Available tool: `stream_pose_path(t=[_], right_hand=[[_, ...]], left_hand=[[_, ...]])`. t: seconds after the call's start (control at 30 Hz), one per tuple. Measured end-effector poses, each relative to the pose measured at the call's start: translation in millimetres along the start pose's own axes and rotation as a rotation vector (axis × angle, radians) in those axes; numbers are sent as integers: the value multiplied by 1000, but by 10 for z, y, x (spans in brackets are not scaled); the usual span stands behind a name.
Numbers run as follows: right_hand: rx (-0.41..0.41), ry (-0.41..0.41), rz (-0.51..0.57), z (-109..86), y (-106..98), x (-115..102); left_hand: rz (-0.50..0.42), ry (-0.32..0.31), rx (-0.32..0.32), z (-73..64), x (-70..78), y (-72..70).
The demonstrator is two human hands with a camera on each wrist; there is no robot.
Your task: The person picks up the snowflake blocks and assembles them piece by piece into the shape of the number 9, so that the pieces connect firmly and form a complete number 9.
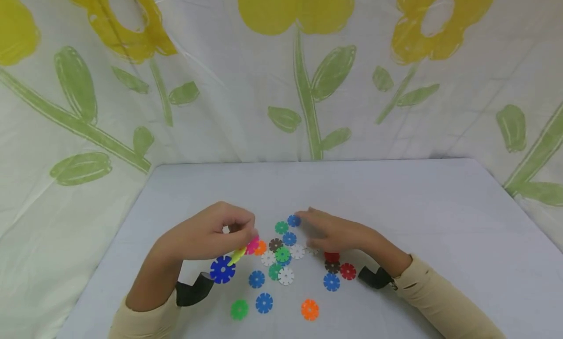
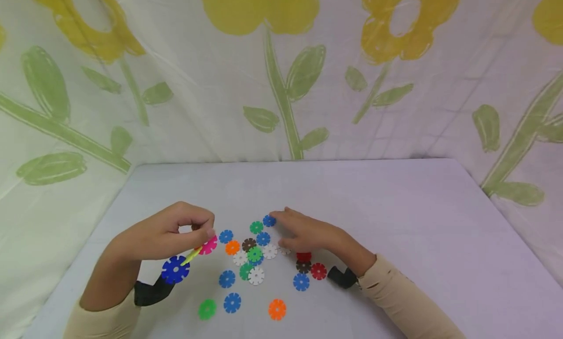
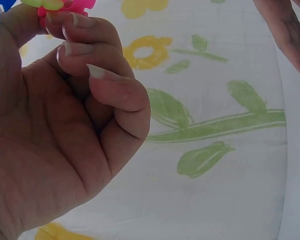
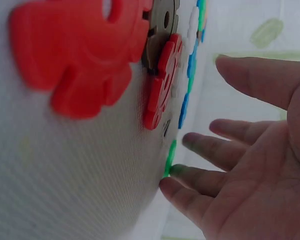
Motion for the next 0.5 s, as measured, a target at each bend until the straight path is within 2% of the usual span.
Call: stream_pose_path(t=[0.2, 0.27, 0.5], right_hand=[[3, 6, -54, -11, 8, 15], [3, -6, -66, -14, 12, 16], [19, -30, -83, -9, -1, 14]], left_hand=[[-1, 9, -2, 12, 5, 4], [-1, 12, 16, 14, 1, -2], [34, 42, 168, -7, -1, -79]])
Point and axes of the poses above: each hand's wrist, its own z-axis towards the middle knuckle, its own y-axis out of the palm, x = y × z, the point moved 4 cm from there along z, towards the middle knuckle, and after that the axes turned 4 degrees about z, right-handed, at the moved point
